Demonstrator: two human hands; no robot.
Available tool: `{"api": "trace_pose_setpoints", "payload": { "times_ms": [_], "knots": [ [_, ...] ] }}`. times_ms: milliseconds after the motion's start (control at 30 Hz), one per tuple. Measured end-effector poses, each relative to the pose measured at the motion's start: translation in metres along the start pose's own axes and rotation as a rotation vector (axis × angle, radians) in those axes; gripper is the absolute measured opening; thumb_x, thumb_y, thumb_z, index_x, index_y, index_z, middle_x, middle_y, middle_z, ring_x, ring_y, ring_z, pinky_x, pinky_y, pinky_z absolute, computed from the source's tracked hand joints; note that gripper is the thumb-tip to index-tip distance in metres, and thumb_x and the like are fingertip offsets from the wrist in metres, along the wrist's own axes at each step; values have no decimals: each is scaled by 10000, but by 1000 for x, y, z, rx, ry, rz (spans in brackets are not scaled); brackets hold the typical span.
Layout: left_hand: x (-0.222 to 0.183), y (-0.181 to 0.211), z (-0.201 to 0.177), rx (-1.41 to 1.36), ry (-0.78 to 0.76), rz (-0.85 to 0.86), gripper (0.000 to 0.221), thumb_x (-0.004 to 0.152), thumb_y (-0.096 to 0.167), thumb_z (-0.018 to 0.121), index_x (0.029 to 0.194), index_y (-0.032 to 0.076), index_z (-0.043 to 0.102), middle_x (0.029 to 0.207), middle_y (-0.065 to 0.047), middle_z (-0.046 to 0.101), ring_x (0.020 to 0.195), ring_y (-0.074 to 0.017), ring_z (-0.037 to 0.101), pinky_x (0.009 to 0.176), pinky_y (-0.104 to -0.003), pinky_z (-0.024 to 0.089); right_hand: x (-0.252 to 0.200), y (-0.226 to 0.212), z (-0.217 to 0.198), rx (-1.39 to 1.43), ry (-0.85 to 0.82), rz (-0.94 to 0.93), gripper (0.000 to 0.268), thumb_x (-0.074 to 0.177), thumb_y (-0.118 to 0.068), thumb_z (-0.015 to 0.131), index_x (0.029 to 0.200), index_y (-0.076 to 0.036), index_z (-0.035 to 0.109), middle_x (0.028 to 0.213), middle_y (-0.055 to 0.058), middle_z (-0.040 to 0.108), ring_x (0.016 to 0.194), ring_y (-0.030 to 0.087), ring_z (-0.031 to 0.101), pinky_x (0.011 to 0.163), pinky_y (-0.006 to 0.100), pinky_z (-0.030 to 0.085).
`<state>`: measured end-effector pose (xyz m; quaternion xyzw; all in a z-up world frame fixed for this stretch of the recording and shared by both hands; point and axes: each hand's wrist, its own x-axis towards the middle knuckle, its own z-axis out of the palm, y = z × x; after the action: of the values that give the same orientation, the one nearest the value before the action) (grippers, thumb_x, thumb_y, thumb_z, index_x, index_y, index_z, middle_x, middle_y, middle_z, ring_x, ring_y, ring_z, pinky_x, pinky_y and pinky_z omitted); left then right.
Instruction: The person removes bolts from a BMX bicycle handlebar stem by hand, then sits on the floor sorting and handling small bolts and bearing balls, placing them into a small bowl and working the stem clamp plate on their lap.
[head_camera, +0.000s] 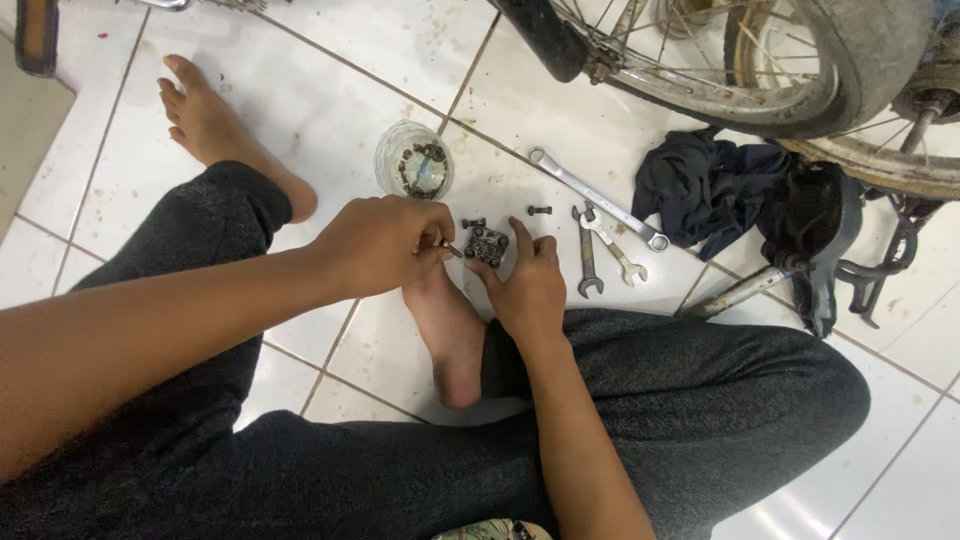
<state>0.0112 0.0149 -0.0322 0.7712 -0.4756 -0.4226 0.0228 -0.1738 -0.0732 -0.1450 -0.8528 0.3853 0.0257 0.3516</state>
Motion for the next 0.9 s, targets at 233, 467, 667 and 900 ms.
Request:
{"api": "trace_pose_setpoints", "payload": {
  "times_ms": [233, 467, 667, 900],
  "knots": [
    [5, -3, 3, -76, 82, 37, 134, 922, 225, 676, 1035, 158, 646, 988, -102, 736, 895, -418, 733, 765, -571, 584, 6, 23, 32, -69, 55, -91, 698, 771, -382, 888, 1361, -162, 585, 1015, 71, 465, 1020, 325, 616, 766, 436, 611],
    [0, 6, -5, -142, 178, 120, 133, 934, 214, 680, 1041, 135, 692, 1019, -86, 766, 980, -370, 738, 809, -550, 581, 1, 9, 7, 119, 239, -211, 559, 828, -300, 896, 1289, -62, 687, 924, 63, 508, 891, 273, 646, 722, 361, 589],
    [-8, 8, -18, -160, 338, 272, 100, 944, 181, 686, 1037, 144, 694, 1018, -61, 770, 989, -312, 744, 799, -521, 582, -13, -9, -23, 286, 346, -326, 556, 770, -230, 941, 1255, -81, 714, 887, 43, 508, 841, 235, 641, 761, 361, 573],
    [-12, 7, -13, -82, 406, 382, 80, 952, 184, 687, 1029, 163, 693, 1000, -43, 767, 964, -283, 749, 762, -493, 593, -21, -17, -31, 323, 365, -384, 550, 752, -200, 947, 1236, -71, 719, 856, 49, 510, 789, 235, 636, 740, 355, 560]
  ]
}}
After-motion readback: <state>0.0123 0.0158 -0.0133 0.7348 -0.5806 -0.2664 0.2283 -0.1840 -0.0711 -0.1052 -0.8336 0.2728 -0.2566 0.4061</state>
